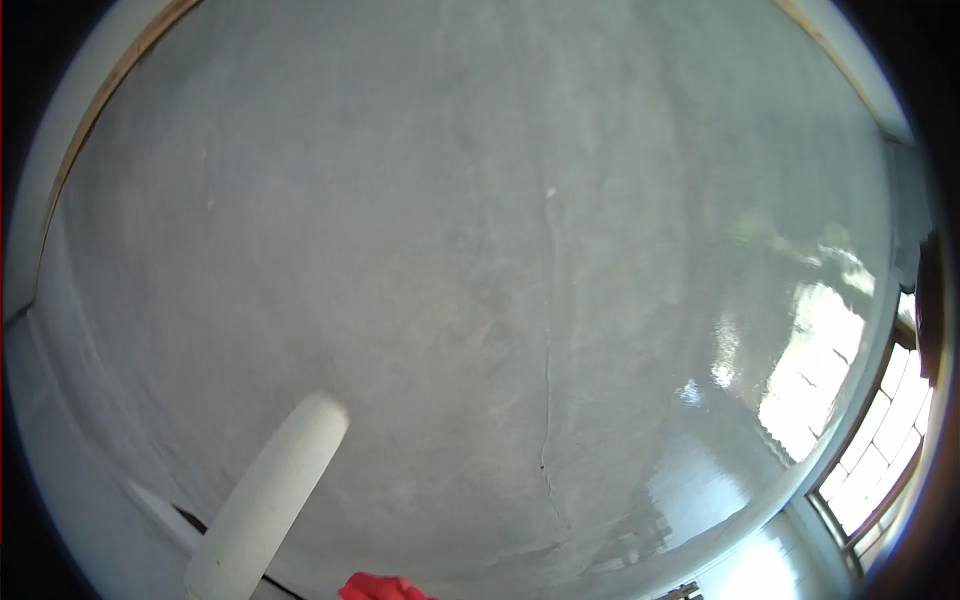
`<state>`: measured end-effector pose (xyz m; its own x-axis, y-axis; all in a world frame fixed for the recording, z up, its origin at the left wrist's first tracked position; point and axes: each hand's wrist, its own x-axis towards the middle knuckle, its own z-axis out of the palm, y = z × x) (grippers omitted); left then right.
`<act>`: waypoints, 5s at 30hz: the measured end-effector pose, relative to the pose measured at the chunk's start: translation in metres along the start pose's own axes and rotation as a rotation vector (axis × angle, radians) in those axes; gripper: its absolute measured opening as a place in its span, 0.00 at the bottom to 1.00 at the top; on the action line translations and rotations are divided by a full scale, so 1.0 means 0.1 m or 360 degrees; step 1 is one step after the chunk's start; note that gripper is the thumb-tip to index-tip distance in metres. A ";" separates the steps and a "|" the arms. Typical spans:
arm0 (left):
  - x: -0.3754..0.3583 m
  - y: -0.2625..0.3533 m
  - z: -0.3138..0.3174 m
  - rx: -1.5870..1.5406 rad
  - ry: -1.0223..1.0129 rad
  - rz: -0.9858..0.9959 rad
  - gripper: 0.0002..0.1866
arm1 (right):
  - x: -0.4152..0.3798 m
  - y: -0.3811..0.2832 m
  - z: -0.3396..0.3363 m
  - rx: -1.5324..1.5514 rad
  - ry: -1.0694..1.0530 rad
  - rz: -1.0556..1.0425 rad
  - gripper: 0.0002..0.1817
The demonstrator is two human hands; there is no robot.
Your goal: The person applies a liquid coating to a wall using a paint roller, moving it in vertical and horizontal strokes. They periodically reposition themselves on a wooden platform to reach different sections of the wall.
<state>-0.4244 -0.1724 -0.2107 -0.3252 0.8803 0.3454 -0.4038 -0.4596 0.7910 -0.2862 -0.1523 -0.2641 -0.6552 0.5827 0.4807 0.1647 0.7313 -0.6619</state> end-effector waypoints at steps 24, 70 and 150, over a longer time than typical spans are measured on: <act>0.64 -0.59 0.42 -0.0099 -0.0745 -0.0203 0.23 | 1.18 -0.75 -2.69 -0.1078 0.1711 -0.0195 0.33; 1.85 -0.09 0.23 0.0961 -0.0349 0.1535 0.20 | 1.75 -1.26 -3.55 -0.1364 0.1948 -0.0241 0.23; 2.44 -0.40 0.24 0.0861 -0.0461 0.2017 0.16 | 0.78 -0.80 -2.89 -0.1008 0.1998 0.0149 0.25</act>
<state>-0.4670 0.0631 -0.1457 -0.0033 -0.0682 0.9977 0.4223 -0.9045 -0.0604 -0.1372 -0.0631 -0.0078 0.4054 0.3153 0.8581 0.6899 0.5104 -0.5135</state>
